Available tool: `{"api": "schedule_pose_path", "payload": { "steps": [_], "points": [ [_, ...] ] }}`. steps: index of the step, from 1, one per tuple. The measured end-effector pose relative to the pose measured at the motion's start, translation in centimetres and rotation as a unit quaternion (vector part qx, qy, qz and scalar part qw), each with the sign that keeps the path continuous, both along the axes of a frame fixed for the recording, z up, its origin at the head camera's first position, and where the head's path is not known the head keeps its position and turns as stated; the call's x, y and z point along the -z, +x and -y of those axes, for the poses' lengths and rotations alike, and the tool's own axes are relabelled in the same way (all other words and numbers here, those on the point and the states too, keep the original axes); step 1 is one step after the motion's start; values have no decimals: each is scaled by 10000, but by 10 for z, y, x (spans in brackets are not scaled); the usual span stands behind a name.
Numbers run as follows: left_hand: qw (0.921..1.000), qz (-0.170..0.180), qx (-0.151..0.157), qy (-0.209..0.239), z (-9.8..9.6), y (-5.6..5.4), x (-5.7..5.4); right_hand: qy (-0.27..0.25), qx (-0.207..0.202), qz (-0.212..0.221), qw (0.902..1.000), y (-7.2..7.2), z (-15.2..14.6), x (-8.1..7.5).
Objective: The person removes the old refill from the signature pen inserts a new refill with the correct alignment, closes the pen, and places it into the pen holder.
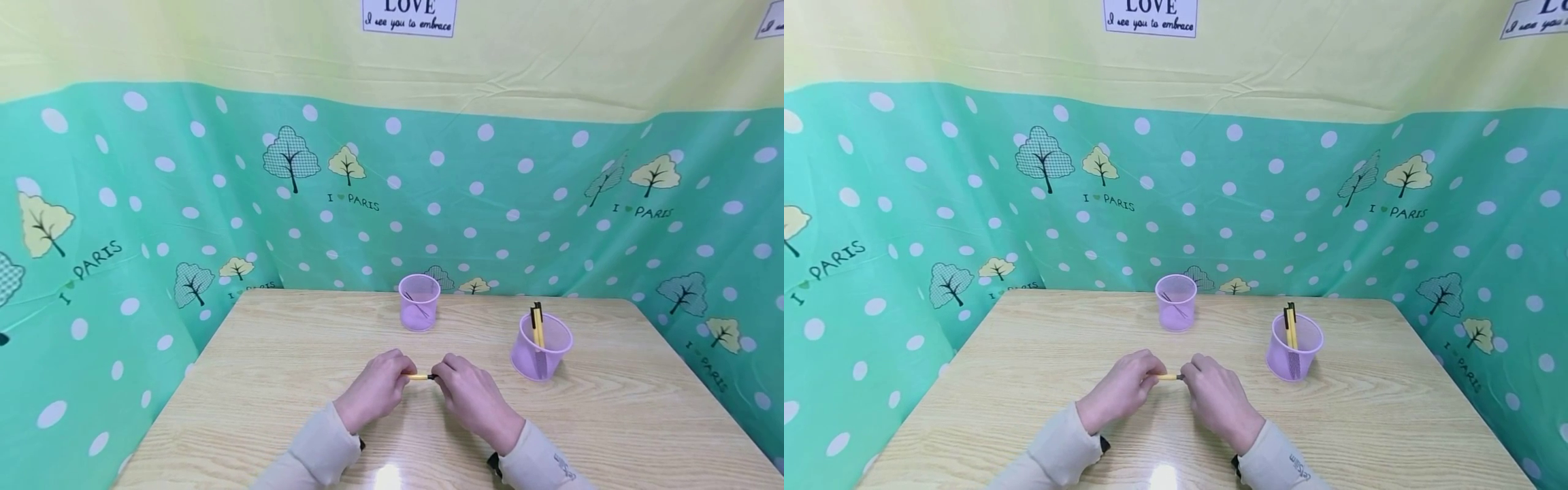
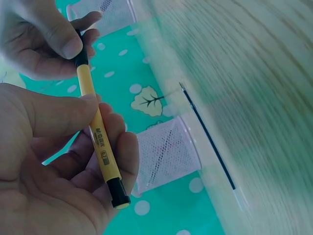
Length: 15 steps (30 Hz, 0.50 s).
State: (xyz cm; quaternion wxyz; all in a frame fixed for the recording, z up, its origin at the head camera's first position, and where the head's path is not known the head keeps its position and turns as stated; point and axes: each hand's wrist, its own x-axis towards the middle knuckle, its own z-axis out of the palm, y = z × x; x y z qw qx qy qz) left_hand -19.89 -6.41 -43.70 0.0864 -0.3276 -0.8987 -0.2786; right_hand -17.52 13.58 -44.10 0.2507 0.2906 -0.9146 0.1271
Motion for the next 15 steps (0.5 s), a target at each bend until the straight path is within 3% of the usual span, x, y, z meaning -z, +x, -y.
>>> {"api": "schedule_pose_path", "payload": {
  "steps": [15],
  "points": [
    [9996,-54,-194,204,-4,1,3,18,-71,296,9995,0,0,0]
  ]
}}
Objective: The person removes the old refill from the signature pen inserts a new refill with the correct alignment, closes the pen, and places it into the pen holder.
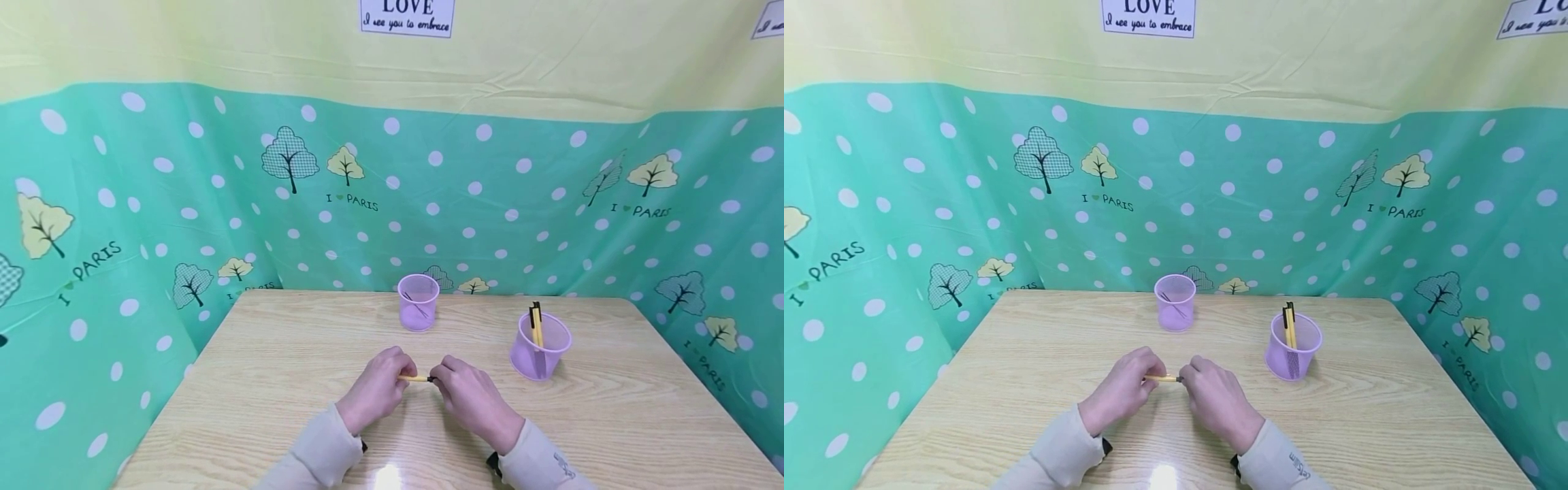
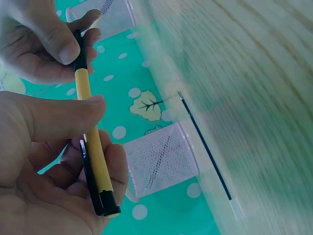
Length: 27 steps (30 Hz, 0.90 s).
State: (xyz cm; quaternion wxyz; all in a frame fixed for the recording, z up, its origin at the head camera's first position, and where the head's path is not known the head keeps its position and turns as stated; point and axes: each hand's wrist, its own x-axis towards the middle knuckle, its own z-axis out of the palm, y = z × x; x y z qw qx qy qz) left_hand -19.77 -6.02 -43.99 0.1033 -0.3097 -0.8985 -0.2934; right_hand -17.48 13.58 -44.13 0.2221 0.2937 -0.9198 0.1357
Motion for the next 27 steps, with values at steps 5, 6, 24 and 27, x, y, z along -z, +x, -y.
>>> {"api": "schedule_pose_path", "payload": {
  "steps": [5,6,24,27],
  "points": [
    [10000,43,24,44,0,0,0,-7,3,48,10000,0,0,0],
    [10000,49,24,46,0,0,1,-15,3,51,10000,0,0,0],
    [9998,150,-71,-149,2,0,-1,-18,8,37,10000,0,0,-1],
    [9995,58,-40,-293,2,0,-1,-15,-20,-20,10000,0,-1,-1]
  ]
}}
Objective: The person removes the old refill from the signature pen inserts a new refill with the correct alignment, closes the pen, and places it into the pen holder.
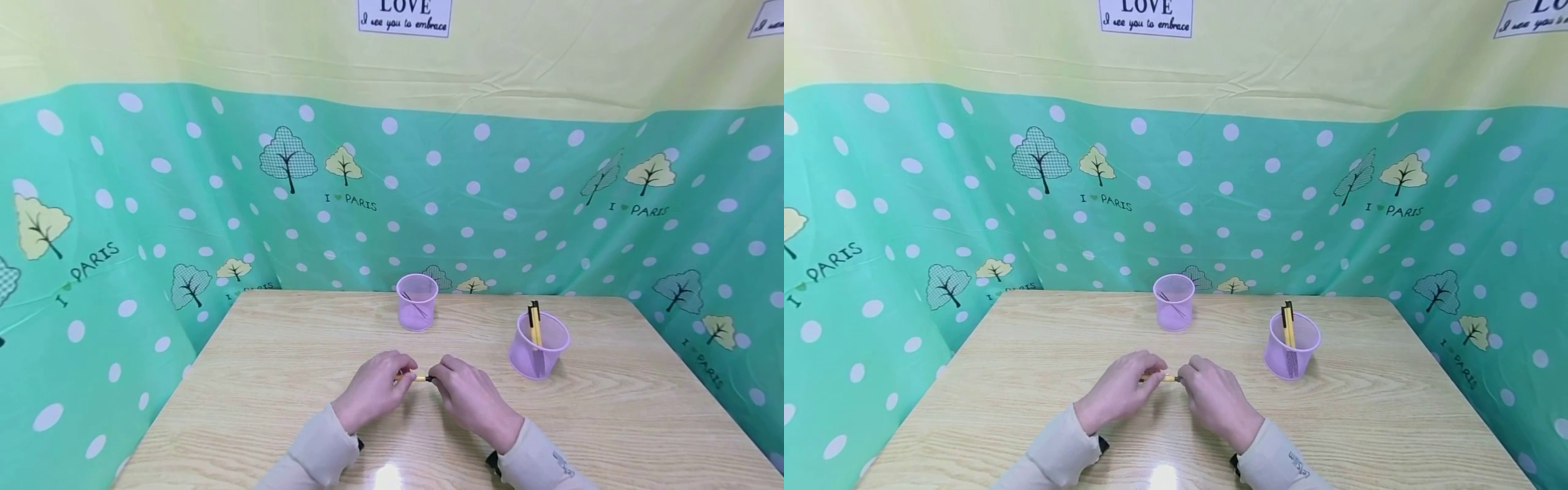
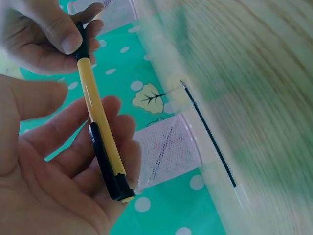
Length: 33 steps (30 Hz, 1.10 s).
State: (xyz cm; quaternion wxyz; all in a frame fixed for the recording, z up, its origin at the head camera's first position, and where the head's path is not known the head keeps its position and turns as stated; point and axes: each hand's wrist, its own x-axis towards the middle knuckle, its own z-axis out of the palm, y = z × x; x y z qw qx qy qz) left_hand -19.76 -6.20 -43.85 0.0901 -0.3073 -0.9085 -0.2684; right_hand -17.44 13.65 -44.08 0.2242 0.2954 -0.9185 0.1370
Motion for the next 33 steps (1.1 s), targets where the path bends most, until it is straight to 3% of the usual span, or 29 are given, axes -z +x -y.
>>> {"api": "schedule_pose_path", "payload": {
  "steps": [4,9,21,33],
  "points": [
    [9998,-106,54,-156,0,0,-1,-29,-61,-84,9999,0,0,1],
    [9995,16,133,-273,0,0,-1,-10,-77,-60,10000,-1,0,2],
    [9994,134,270,-173,1,-1,-1,-2,-86,-28,10000,1,1,1],
    [9996,150,202,-128,0,1,-1,2,-114,-11,9999,2,1,1]
  ]
}}
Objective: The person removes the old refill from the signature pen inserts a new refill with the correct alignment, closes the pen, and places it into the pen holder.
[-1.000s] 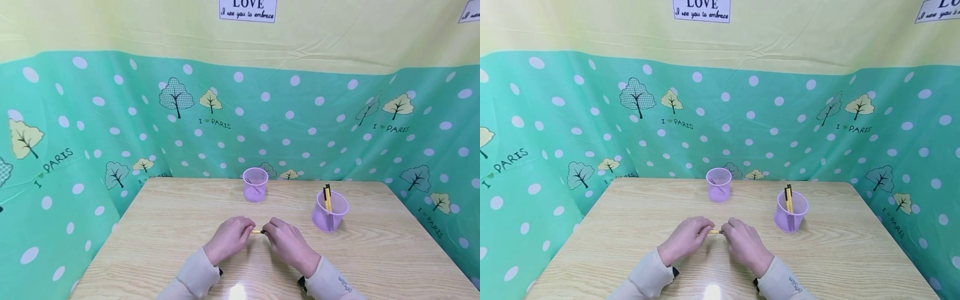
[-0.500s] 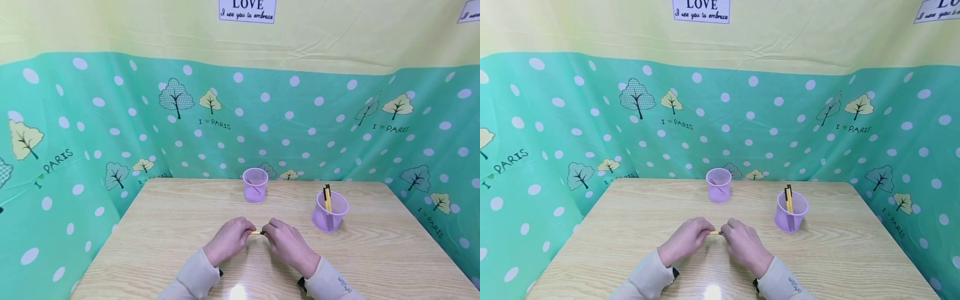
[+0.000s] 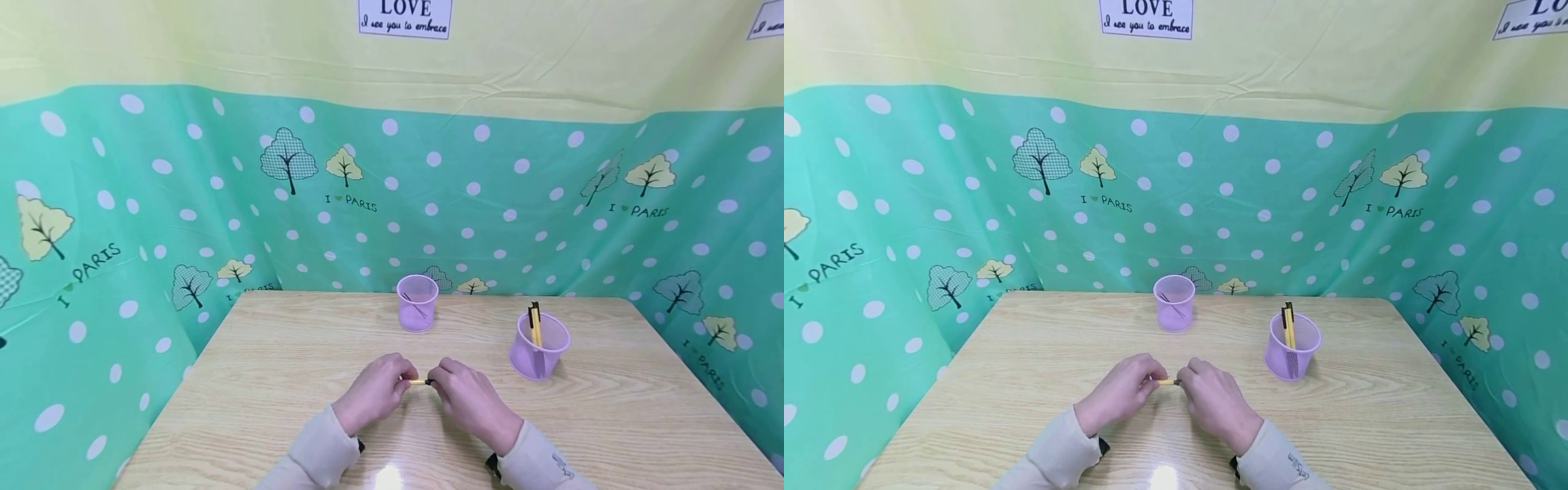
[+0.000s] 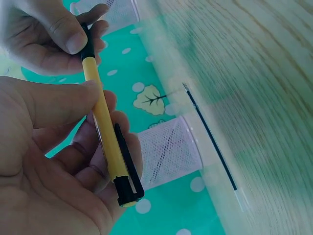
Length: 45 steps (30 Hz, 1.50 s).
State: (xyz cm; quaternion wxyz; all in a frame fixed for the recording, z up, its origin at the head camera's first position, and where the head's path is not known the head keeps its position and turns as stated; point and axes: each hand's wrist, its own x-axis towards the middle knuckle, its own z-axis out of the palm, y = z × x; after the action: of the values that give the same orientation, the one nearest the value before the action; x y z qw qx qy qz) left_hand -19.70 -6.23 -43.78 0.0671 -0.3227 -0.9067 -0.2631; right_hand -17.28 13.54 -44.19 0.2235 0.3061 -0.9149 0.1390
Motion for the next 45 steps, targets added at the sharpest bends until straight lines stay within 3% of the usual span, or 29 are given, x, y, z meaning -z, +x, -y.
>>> {"api": "schedule_pose_path", "payload": {
  "steps": [17,27,45],
  "points": [
    [10000,-34,-26,54,0,1,0,95,5,23,10000,0,0,0],
    [9994,146,6,-298,-3,3,0,127,-24,43,9999,0,0,1],
    [9999,105,-3,-122,-2,3,1,107,-15,91,9999,0,-1,0]
  ]
}}
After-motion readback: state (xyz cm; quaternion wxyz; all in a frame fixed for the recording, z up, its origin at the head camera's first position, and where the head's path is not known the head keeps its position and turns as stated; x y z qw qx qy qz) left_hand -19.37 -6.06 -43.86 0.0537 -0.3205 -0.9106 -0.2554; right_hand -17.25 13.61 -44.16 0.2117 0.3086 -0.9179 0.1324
